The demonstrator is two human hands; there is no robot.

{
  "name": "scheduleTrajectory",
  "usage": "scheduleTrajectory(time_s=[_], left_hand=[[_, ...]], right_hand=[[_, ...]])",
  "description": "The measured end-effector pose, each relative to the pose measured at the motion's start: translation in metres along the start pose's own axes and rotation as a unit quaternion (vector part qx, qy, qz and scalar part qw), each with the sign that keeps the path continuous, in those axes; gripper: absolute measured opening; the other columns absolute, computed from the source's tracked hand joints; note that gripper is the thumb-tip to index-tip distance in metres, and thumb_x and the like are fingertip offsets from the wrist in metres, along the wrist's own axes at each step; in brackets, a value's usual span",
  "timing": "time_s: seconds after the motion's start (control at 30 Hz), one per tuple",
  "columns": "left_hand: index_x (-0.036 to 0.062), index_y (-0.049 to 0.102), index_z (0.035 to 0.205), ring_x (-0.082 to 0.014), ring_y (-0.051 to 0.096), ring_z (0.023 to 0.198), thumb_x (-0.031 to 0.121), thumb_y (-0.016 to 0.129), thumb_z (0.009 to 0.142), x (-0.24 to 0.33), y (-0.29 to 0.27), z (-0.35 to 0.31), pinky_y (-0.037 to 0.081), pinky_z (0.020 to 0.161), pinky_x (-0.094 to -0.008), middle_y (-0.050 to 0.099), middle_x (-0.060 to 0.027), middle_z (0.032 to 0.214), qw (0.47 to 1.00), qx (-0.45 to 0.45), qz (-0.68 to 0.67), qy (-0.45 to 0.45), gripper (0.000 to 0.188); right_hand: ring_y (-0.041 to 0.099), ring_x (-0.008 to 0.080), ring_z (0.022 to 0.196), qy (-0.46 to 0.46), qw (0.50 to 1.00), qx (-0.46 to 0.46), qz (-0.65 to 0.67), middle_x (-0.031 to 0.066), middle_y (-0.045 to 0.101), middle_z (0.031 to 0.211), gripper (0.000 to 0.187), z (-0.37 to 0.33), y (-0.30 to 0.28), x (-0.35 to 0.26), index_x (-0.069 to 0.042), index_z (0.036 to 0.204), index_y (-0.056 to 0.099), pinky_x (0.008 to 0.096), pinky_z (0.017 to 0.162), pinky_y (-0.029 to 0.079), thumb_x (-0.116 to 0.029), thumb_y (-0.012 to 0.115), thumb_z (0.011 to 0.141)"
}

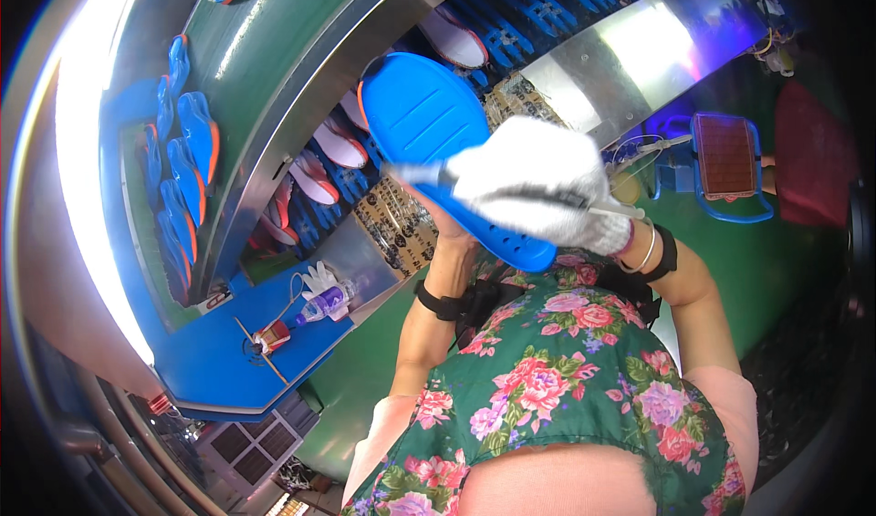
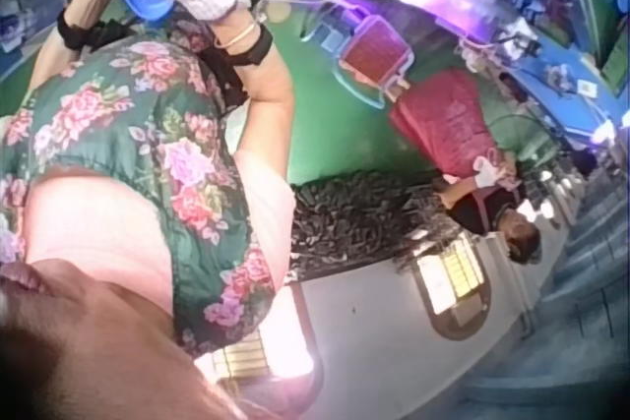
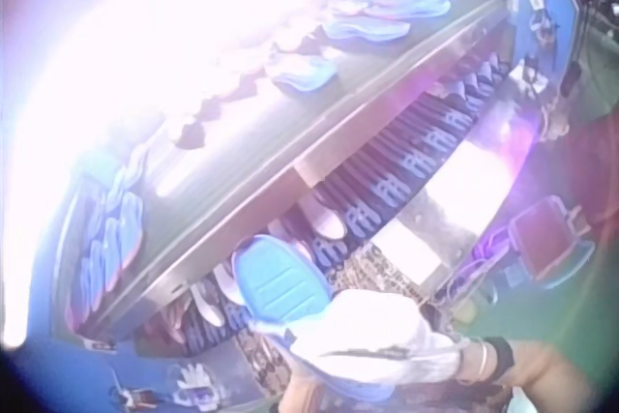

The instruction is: The person picks up blue shoe soles from a conveyor belt, applies liquid to them using a brush, and places them back onto the belt.

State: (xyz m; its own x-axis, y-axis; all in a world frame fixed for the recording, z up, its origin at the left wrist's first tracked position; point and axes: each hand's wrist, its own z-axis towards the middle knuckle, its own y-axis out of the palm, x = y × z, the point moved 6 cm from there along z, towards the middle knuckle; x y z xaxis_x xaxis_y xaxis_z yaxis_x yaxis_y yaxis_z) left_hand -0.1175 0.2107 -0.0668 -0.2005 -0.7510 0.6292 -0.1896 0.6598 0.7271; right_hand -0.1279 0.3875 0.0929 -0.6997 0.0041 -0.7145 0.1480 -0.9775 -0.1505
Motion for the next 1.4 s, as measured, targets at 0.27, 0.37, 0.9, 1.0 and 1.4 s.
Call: scheduleTrajectory(time_s=[0.27, 0.37, 0.9, 1.0, 1.4], left_hand=[[0.0114, 0.032, 0.16, -0.0321, 0.051, 0.135, 0.093, 0.031, 0.088, 0.01, -0.005, 0.007, 0.042, 0.116, -0.0514, 0.05, -0.0123, 0.15, 0.988, -0.141, -0.041, -0.047, 0.108], [0.0087, 0.037, 0.155, -0.0343, 0.06, 0.124, 0.097, 0.035, 0.082, 0.018, 0.011, -0.002, 0.051, 0.106, -0.052, 0.056, -0.0181, 0.142, 0.998, 0.024, 0.008, -0.066, 0.114], [0.0015, 0.05, 0.137, -0.0376, 0.067, 0.083, 0.105, 0.038, 0.069, 0.022, 0.035, 0.017, 0.055, 0.073, -0.05, 0.066, -0.0194, 0.104, 0.976, -0.174, -0.091, -0.097, 0.125], [0.0021, 0.051, 0.135, -0.0357, 0.066, 0.083, 0.105, 0.04, 0.069, 0.031, 0.034, 0.022, 0.053, 0.076, -0.0506, 0.065, -0.0177, 0.102, 0.972, -0.193, -0.128, -0.048, 0.123], [0.004, 0.05, 0.136, -0.0288, 0.063, 0.083, 0.105, 0.042, 0.065, 0.042, 0.04, 0.031, 0.052, 0.078, -0.0485, 0.062, -0.0133, 0.099, 0.965, -0.206, -0.157, -0.046, 0.124]], right_hand=[[0.072, 0.0261, 0.089, -0.054, 0.996, -0.071, 0.015, 0.0091, 0.077, 0.105, 0.025, -0.01, 0.011, -0.012, -0.011, 0.107, 0.078, 0.0387, 0.077, 0.058, -0.01, 0.079, 0.081], [0.073, 0.0275, 0.093, 0.007, 0.999, -0.029, 0.012, 0.0102, 0.077, 0.11, 0.025, -0.011, -0.006, 0.01, -0.01, 0.108, 0.079, 0.0389, 0.081, 0.058, -0.013, 0.078, 0.084], [0.071, 0.0252, 0.085, -0.034, 0.997, -0.062, -0.025, 0.0051, 0.076, 0.102, 0.028, -0.042, 0.018, -0.011, -0.012, 0.109, 0.079, 0.039, 0.075, 0.058, -0.012, 0.081, 0.081], [0.073, 0.0249, 0.085, 0.059, 0.992, -0.056, 0.092, 0.0044, 0.079, 0.104, 0.022, -0.039, 0.008, 0.002, -0.013, 0.102, 0.081, 0.0369, 0.077, 0.06, -0.008, 0.082, 0.08], [0.072, 0.0263, 0.085, 0.025, 0.997, -0.068, 0.015, 0.0063, 0.078, 0.106, 0.026, -0.05, 0.006, -0.001, -0.012, 0.106, 0.08, 0.0368, 0.076, 0.059, -0.008, 0.081, 0.08]])
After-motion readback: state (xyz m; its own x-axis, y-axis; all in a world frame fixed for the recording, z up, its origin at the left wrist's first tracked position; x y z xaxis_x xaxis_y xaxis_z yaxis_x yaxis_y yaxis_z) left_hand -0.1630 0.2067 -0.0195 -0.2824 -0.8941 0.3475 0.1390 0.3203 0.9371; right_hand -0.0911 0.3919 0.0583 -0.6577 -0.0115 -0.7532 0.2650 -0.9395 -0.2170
